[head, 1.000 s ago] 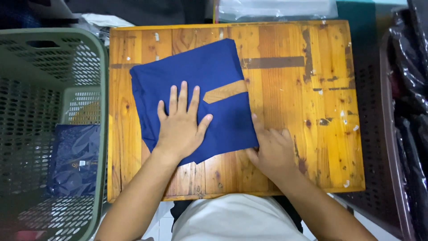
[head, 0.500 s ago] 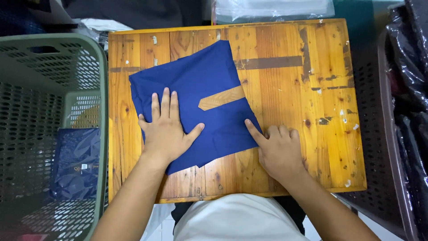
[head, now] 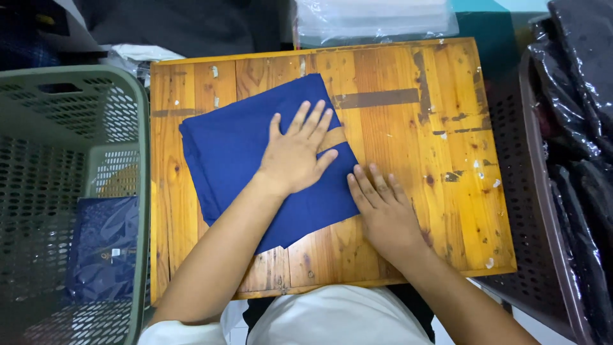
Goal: Folding a blue shirt with a brown decorative element on a wooden table for packaging
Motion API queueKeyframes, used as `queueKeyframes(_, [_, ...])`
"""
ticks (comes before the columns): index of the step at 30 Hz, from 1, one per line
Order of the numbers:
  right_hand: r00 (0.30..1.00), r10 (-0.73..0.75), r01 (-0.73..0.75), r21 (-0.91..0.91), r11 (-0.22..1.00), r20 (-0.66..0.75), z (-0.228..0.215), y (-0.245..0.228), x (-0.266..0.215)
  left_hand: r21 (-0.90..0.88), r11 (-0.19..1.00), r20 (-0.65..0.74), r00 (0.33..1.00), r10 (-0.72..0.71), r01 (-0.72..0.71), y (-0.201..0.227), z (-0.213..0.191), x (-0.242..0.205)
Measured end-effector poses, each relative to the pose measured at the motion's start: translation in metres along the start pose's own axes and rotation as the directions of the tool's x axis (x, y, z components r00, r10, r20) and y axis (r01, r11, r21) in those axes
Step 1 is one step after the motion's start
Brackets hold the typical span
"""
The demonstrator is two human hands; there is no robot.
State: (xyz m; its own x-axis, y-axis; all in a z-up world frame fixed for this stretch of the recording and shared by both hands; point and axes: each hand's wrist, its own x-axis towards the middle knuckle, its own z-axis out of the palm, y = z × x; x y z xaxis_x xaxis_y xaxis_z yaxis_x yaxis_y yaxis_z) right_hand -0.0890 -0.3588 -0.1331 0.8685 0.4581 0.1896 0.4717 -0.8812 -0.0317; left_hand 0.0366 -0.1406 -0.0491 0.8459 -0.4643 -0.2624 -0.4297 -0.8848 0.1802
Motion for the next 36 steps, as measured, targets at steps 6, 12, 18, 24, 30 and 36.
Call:
queueKeyframes(6, [0.971,0.046,-0.002,-0.186,0.983,0.235,-0.002,0.001,0.000,-0.029,0.986,0.007,0.986,-0.166,0.166,-0.014,-0.016,-0.003])
queueKeyframes(12, [0.937,0.014,0.062,-0.207,0.976,0.349,-0.032,-0.001,0.008,-0.078,0.941,-0.013,0.943,-0.332,0.330,-0.022,-0.010,0.001])
queueKeyframes(18, [0.944,0.033,-0.061,0.075,0.995,0.329,-0.077,0.008,0.056,-0.095,0.940,-0.040,0.943,-0.332,0.327,-0.020,-0.007,0.000])
queueKeyframes(24, [0.998,-0.038,0.051,0.305,0.951,-0.049,-0.049,-0.019,0.125,-0.049,0.945,-0.048,0.944,-0.327,0.325,-0.020,-0.003,-0.001])
queueKeyframes(30, [0.997,-0.068,0.064,0.126,0.990,0.028,-0.025,-0.024,0.122,-0.113,0.935,-0.017,0.940,-0.340,0.336,-0.038,-0.002,-0.008])
queueKeyframes(36, [1.000,-0.005,0.004,0.007,1.000,0.025,-0.022,-0.031,0.124,-0.108,0.871,-0.202,0.847,-0.492,0.480,-0.070,0.001,-0.060])
